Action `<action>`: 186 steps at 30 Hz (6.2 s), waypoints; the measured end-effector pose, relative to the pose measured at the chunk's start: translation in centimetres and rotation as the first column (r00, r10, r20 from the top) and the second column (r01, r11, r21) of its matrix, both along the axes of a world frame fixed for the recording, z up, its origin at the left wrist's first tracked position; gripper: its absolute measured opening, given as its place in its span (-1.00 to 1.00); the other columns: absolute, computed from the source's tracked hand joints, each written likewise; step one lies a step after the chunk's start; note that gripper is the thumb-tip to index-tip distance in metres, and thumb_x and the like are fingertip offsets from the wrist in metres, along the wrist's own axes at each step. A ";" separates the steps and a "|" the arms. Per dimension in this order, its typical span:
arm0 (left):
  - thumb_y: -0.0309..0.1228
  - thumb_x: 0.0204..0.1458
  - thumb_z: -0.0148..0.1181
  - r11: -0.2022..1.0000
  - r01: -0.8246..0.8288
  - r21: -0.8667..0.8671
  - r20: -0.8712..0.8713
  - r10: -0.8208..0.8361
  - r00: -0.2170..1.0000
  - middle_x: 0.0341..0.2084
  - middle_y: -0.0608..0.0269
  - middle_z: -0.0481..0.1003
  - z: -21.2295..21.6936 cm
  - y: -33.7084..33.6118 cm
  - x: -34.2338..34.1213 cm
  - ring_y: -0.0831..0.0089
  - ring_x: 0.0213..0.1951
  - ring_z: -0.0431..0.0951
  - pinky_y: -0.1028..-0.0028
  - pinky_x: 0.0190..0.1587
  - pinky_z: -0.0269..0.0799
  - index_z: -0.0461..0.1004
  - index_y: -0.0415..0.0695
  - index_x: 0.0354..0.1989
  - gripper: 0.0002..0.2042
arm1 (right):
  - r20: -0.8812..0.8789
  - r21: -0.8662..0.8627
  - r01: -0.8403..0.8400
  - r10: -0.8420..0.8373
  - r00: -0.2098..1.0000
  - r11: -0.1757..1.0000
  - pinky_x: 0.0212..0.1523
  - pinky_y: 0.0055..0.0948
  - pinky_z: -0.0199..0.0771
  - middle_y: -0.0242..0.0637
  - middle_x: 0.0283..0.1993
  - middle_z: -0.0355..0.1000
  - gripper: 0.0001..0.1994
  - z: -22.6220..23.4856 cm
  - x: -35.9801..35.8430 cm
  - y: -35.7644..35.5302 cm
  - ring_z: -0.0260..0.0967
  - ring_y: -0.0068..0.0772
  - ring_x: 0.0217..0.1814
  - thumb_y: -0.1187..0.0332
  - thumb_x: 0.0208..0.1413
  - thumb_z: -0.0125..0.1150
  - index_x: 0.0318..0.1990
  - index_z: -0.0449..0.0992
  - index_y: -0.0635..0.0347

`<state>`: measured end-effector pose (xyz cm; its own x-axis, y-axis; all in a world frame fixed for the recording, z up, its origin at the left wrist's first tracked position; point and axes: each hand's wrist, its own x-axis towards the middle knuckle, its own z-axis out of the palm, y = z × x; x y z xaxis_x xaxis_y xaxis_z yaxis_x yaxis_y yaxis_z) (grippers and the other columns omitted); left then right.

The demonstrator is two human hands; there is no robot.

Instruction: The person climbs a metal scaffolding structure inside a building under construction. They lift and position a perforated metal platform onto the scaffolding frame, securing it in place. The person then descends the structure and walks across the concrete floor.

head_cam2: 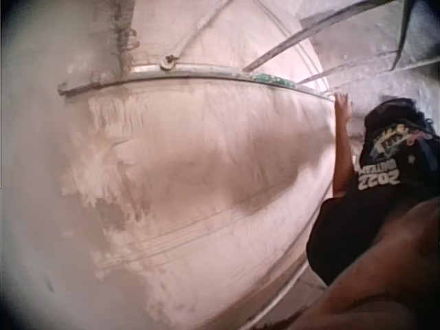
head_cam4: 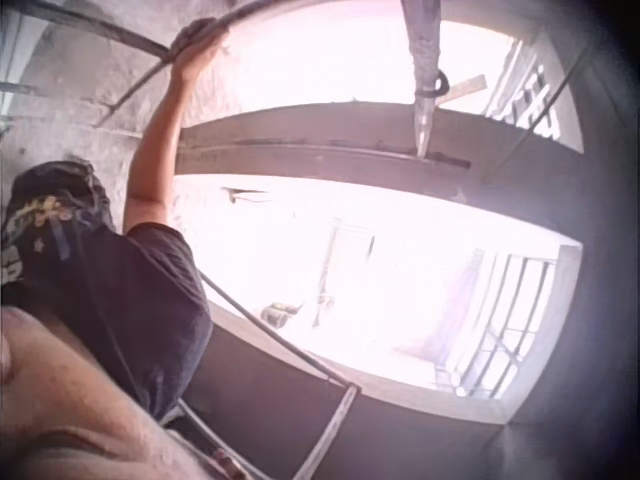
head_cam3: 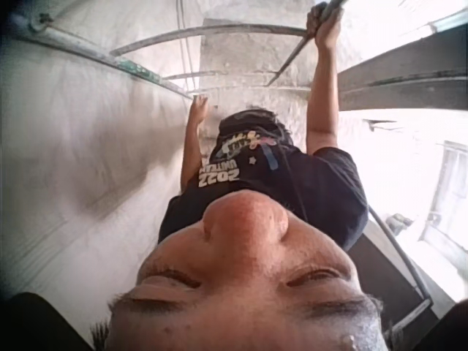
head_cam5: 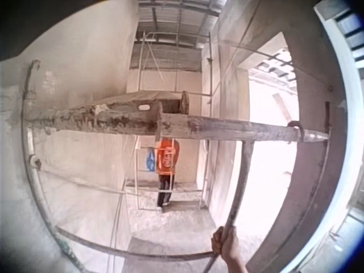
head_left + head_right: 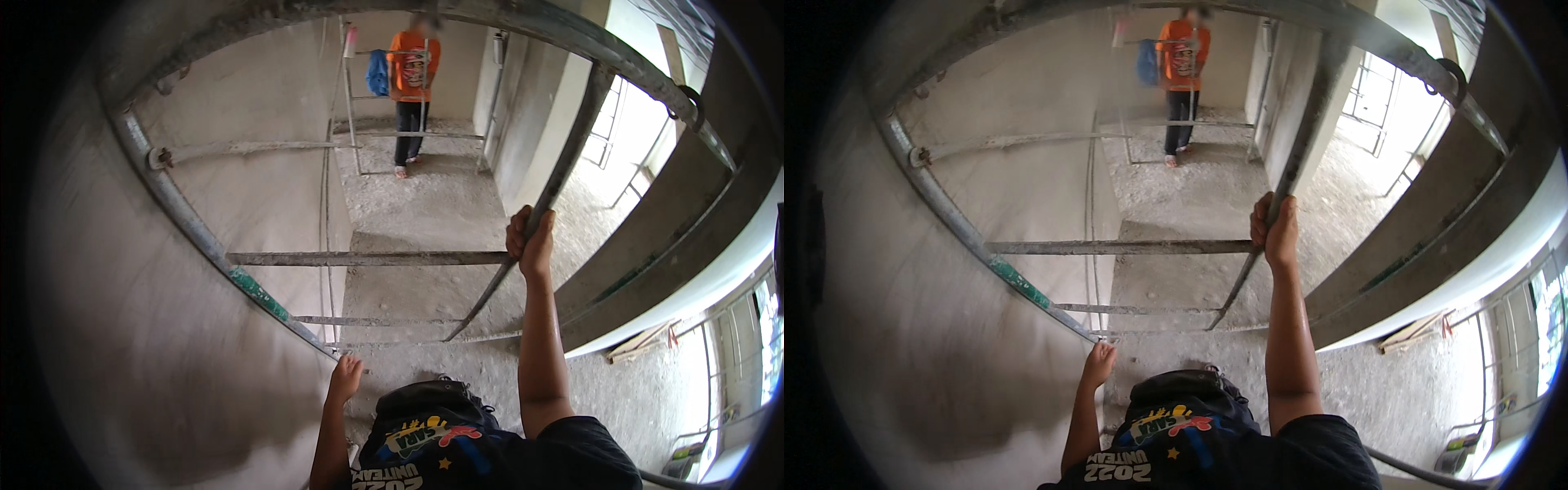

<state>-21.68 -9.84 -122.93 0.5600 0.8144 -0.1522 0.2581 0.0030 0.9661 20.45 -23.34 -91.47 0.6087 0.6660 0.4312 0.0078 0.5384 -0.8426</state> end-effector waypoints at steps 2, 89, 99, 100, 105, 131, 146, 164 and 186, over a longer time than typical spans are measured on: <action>-0.15 0.15 0.17 0.998 0.004 0.058 -0.347 0.017 0.938 -0.24 -0.05 0.56 -3.5 0.0 -2.3 0.14 -0.11 0.59 0.28 -0.05 0.47 0.39 -0.29 -0.19 -0.62 | 0.044 -0.009 0.019 -0.019 0.999 1.000 -0.75 -0.56 -0.03 -0.50 -0.73 0.05 -0.29 -0.1 0.2 -0.1 -0.07 -0.64 -0.77 -0.45 0.18 -0.35 -0.47 0.23 0.10; -0.20 0.29 0.01 0.827 0.518 0.217 0.480 -0.552 0.682 -0.25 -0.06 0.56 16.1 -6.9 39.4 0.18 -0.11 0.57 0.27 -0.08 0.43 0.48 -0.25 -0.12 -0.68 | 0.002 -0.052 -0.050 0.050 0.999 0.997 -0.84 -0.56 -0.13 -0.45 -0.75 0.04 -0.21 2.7 1.3 0.6 -0.11 -0.65 -0.83 -0.57 -0.03 -0.13 -0.48 0.22 0.14; -0.06 0.33 -0.16 0.764 0.590 0.261 0.245 -0.643 0.725 -0.04 -0.14 0.51 16.9 -6.2 40.1 0.01 0.09 0.48 0.27 0.13 0.33 0.45 -0.23 0.05 -0.53 | -0.032 -0.009 -0.018 0.017 0.999 1.000 -0.83 -0.53 -0.16 -0.50 -0.76 -0.02 -0.25 1.1 2.8 1.3 -0.15 -0.63 -0.81 -0.55 0.03 -0.20 -0.50 0.18 0.08; -0.05 0.34 -0.18 0.780 0.583 0.228 0.242 -0.625 0.742 -0.03 -0.15 0.51 17.4 -6.1 39.7 0.00 0.10 0.47 0.27 0.14 0.32 0.45 -0.24 0.05 -0.52 | -0.044 -0.006 -0.024 0.024 0.999 1.000 -0.83 -0.53 -0.15 -0.50 -0.75 -0.01 -0.24 0.9 2.6 1.6 -0.14 -0.63 -0.81 -0.56 0.03 -0.20 -0.49 0.19 0.09; -0.06 0.25 0.03 0.717 0.630 0.300 -0.071 -0.641 0.764 -0.17 -0.09 0.54 25.8 -4.2 33.2 0.12 -0.09 0.55 0.31 -0.01 0.39 0.48 -0.23 -0.02 -0.57 | 0.017 -0.017 -0.115 0.115 0.993 0.993 -0.80 -0.52 -0.04 -0.46 -0.71 0.04 -0.23 0.0 3.5 2.1 -0.03 -0.59 -0.78 -0.55 0.03 -0.18 -0.44 0.22 0.13; -0.23 0.10 0.10 0.675 0.002 0.737 -0.293 0.317 0.902 -0.53 -0.02 0.56 52.4 19.4 34.5 0.31 -0.64 0.51 0.35 -0.62 0.39 -0.32 -0.12 0.48 -0.13 | 0.097 0.006 -0.161 0.159 0.982 0.987 -0.74 -0.58 0.10 -0.45 -0.69 0.25 -0.38 -0.5 2.3 -0.7 0.13 -0.63 -0.75 -0.27 0.28 -0.17 -0.42 0.38 0.16; -0.34 0.06 0.03 0.732 0.236 0.639 -0.571 0.247 0.783 -0.24 -0.14 0.60 51.8 21.3 28.3 0.25 -0.44 0.62 0.26 -0.28 0.56 -0.49 -0.19 0.47 -0.08 | 0.021 -0.015 -0.005 0.005 1.000 1.000 -0.75 -0.56 0.07 -0.49 -0.70 0.21 -0.40 -0.1 0.5 -0.3 0.09 -0.65 -0.76 -0.26 0.30 -0.20 -0.44 0.36 0.12; 0.08 0.13 0.20 0.653 0.295 0.697 0.293 -0.636 0.714 -0.05 0.10 0.52 47.5 -7.7 36.7 0.40 0.02 0.52 0.45 0.02 0.41 0.34 -0.22 0.20 -0.35 | 0.502 0.026 0.408 -0.365 0.784 0.912 -0.27 -0.46 0.43 -0.29 -0.24 0.43 -0.70 1.1 1.9 -6.6 0.41 -0.44 -0.17 0.16 0.32 0.10 -0.10 0.42 0.25; -0.14 0.14 0.21 0.938 -0.202 0.283 0.658 -0.037 0.752 -0.89 0.44 0.15 45.6 -11.7 40.2 0.59 -0.87 0.11 0.50 -0.77 0.00 0.15 0.06 -0.77 -0.51 | 0.838 0.485 0.797 -0.452 -0.306 0.359 0.02 -0.11 0.43 -0.08 -0.19 0.54 -0.47 34.0 26.8 -27.9 0.48 0.01 -0.05 -0.09 0.33 -0.18 -0.24 0.59 0.15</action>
<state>18.53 -21.58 -77.32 0.3526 0.7957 0.4925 -0.4121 -0.3405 0.8451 47.22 -51.27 -57.45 0.1202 0.3156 0.9412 0.8651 -0.4983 0.0566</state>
